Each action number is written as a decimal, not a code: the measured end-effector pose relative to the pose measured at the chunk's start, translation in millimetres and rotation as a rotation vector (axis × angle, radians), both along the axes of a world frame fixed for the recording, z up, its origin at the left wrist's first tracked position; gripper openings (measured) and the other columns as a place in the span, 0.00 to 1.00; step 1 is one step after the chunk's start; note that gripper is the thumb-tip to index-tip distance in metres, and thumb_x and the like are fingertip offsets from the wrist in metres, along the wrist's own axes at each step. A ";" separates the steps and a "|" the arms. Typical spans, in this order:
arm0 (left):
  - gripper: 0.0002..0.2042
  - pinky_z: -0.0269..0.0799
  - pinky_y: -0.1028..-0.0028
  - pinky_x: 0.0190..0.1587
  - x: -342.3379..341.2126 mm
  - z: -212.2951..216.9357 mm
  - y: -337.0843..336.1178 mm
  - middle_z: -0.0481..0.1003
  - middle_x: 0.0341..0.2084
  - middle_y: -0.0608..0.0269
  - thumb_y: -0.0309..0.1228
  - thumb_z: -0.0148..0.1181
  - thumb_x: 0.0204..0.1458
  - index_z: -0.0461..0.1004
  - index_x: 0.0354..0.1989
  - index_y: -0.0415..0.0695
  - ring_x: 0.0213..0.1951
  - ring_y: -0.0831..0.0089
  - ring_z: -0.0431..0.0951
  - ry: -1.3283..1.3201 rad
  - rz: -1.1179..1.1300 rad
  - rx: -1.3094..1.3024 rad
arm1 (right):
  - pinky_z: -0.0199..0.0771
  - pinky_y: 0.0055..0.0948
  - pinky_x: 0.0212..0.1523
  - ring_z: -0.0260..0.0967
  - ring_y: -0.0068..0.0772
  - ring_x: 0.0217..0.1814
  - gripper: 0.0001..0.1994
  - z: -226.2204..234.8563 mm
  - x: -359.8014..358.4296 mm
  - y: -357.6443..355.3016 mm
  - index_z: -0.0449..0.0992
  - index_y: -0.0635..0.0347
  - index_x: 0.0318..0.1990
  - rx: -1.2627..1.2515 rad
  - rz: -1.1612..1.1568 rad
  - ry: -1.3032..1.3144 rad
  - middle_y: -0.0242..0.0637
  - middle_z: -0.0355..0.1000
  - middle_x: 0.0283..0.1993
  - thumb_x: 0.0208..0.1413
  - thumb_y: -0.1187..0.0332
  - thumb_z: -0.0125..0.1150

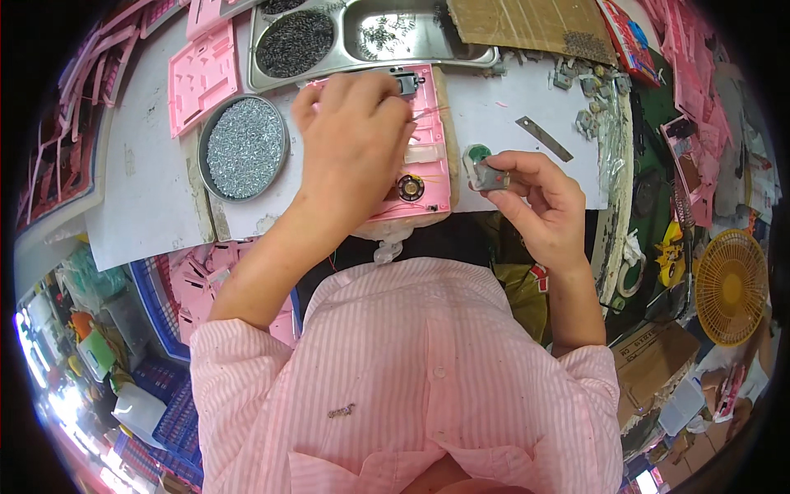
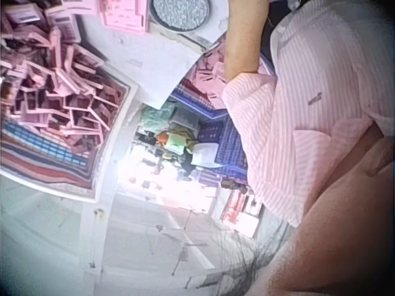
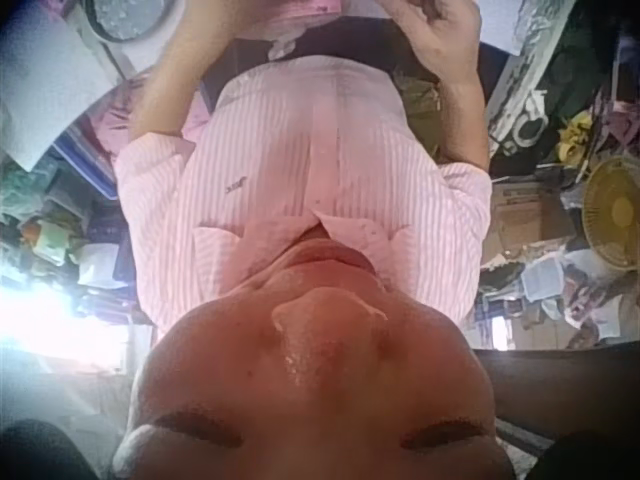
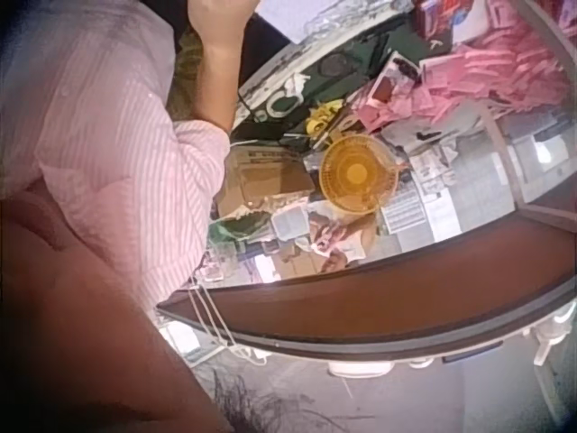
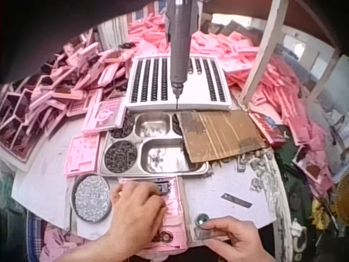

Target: Assembling and soldering internal electronic components into a pink plastic toy housing.

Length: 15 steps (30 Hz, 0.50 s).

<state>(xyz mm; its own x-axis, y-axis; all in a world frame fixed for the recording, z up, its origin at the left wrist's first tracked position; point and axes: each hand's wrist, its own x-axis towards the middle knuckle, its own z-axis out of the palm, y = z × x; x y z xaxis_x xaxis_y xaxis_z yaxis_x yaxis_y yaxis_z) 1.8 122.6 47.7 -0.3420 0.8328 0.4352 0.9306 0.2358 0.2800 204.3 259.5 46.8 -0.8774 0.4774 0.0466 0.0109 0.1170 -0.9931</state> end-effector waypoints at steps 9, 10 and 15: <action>0.06 0.62 0.66 0.49 -10.8 -27.6 -44.5 0.77 0.39 0.63 0.28 0.70 0.47 0.80 0.33 0.46 0.43 0.65 0.75 -0.343 0.163 0.254 | 0.56 0.43 0.64 0.56 0.50 0.62 0.12 5.3 -72.1 24.1 0.77 0.58 0.46 0.770 0.253 -0.074 0.41 0.68 0.57 0.56 0.64 0.63; 0.05 0.64 0.66 0.49 -9.6 -26.0 -44.2 0.77 0.39 0.61 0.27 0.69 0.48 0.80 0.33 0.44 0.43 0.64 0.76 -0.325 0.166 0.243 | 0.57 0.43 0.63 0.57 0.50 0.62 0.12 2.9 -75.2 25.7 0.77 0.59 0.45 0.764 0.260 -0.096 0.41 0.69 0.56 0.56 0.65 0.64; 0.07 0.62 0.67 0.50 -11.2 -28.8 -44.6 0.77 0.39 0.62 0.27 0.70 0.46 0.80 0.33 0.45 0.44 0.65 0.75 -0.329 0.155 0.265 | 0.59 0.41 0.62 0.57 0.48 0.59 0.12 -7.3 -85.1 28.3 0.79 0.60 0.43 0.735 0.290 -0.171 0.40 0.68 0.55 0.56 0.64 0.65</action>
